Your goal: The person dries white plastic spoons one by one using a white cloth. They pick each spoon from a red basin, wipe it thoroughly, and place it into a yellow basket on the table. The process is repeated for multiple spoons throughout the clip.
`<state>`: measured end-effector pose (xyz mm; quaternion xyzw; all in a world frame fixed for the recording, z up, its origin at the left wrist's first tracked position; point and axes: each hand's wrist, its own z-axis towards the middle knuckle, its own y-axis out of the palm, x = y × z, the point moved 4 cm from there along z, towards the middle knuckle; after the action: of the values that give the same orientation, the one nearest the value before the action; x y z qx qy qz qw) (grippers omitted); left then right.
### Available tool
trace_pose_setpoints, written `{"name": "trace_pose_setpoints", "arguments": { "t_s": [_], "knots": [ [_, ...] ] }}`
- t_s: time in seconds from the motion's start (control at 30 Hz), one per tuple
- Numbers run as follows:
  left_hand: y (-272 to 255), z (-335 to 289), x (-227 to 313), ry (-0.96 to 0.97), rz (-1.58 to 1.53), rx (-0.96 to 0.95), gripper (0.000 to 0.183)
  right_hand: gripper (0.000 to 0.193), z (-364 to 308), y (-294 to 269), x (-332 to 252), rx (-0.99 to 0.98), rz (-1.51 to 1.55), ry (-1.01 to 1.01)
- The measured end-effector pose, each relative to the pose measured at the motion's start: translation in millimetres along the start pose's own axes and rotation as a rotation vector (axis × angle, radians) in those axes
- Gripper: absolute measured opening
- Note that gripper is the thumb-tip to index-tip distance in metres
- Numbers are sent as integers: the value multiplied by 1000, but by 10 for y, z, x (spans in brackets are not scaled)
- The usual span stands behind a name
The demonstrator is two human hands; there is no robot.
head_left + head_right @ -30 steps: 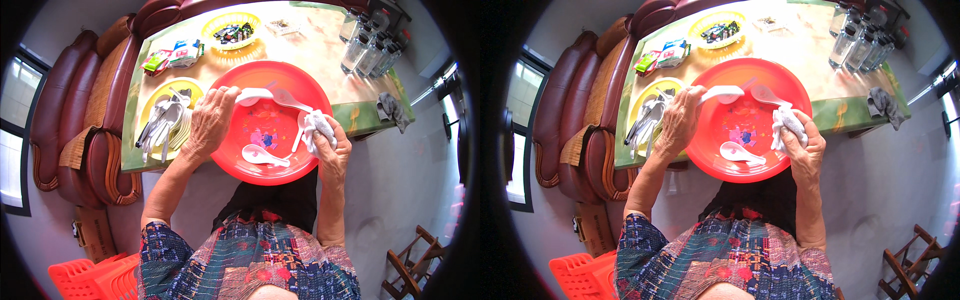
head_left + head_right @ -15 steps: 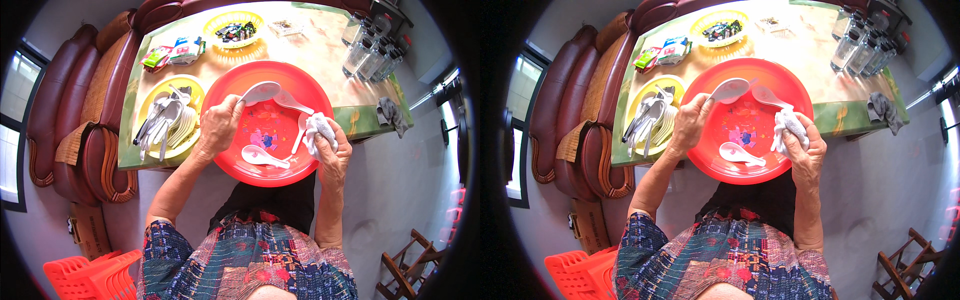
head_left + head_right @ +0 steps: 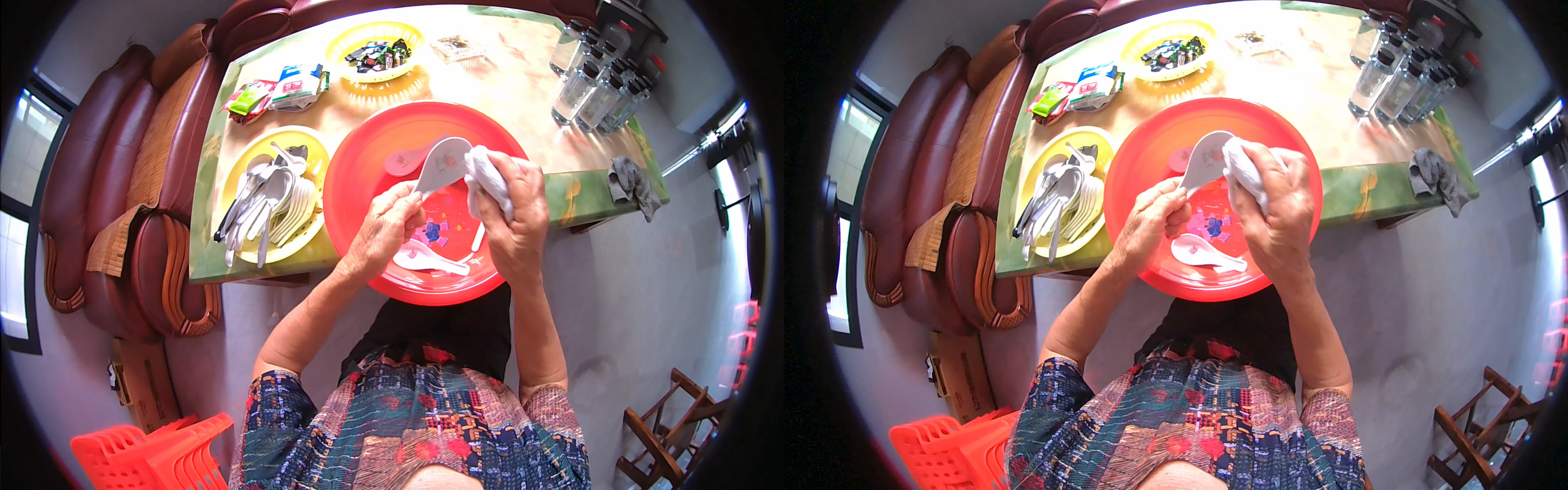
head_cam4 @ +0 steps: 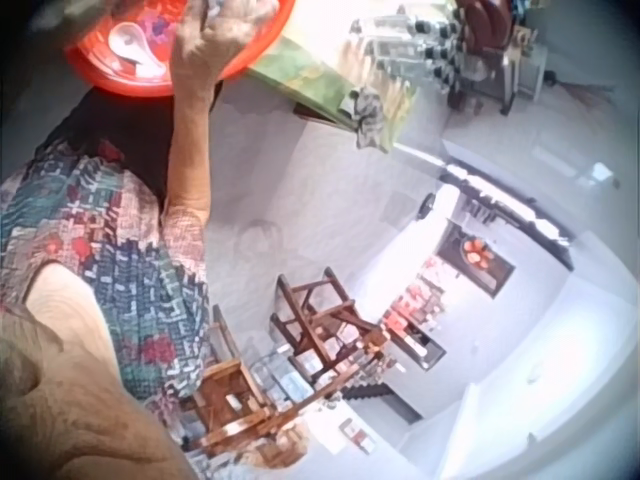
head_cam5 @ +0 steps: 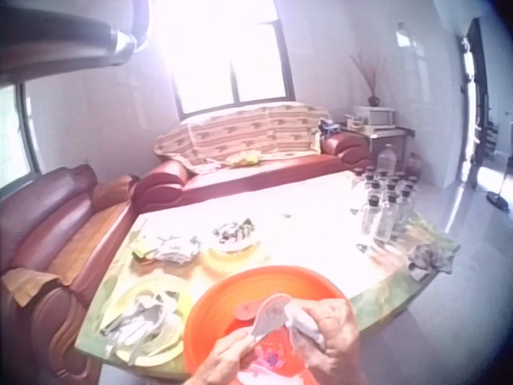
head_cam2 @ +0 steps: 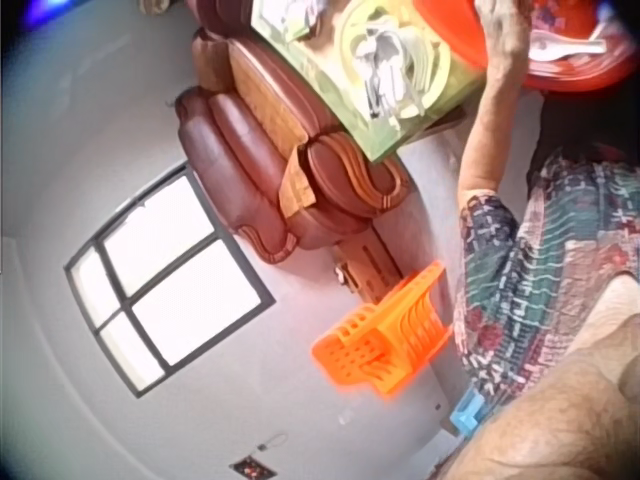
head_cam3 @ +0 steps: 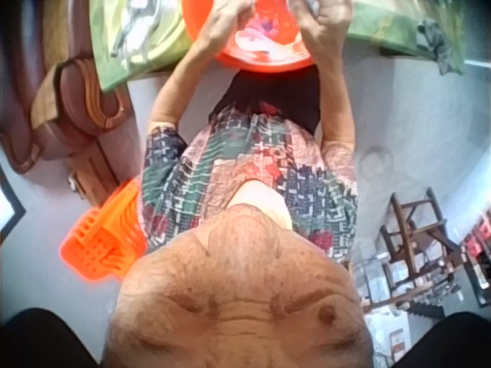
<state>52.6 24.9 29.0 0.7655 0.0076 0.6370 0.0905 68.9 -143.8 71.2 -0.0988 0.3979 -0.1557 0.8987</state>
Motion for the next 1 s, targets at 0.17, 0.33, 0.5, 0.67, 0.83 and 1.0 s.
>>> {"name": "trace_pose_setpoints", "arguments": {
  "t_s": [0.17, 0.33, 0.5, 0.67, 0.83, 1.0],
  "knots": [
    [176, -56, -56, 29, -74, -3, 23, 47, 55, 219, -41, -114, -507, -108],
    [254, -70, -176, 109, -27, 120, 31, 41, 0, 338, -97, -212, -617, -23],
    [182, -74, -207, 108, -34, 122, 58, 37, -127, 318, -152, -450, -258, 25],
    [222, -106, -138, 93, 14, 108, 64, 38, -144, 350, -85, -340, -272, -73],
    [247, -89, -216, 55, 114, 118, 65, 40, 57, 368, 15, -114, -642, -224],
    [309, -117, -170, 76, 26, 155, 65, 45, 53, 349, 37, -36, -778, -150]
  ]
}}
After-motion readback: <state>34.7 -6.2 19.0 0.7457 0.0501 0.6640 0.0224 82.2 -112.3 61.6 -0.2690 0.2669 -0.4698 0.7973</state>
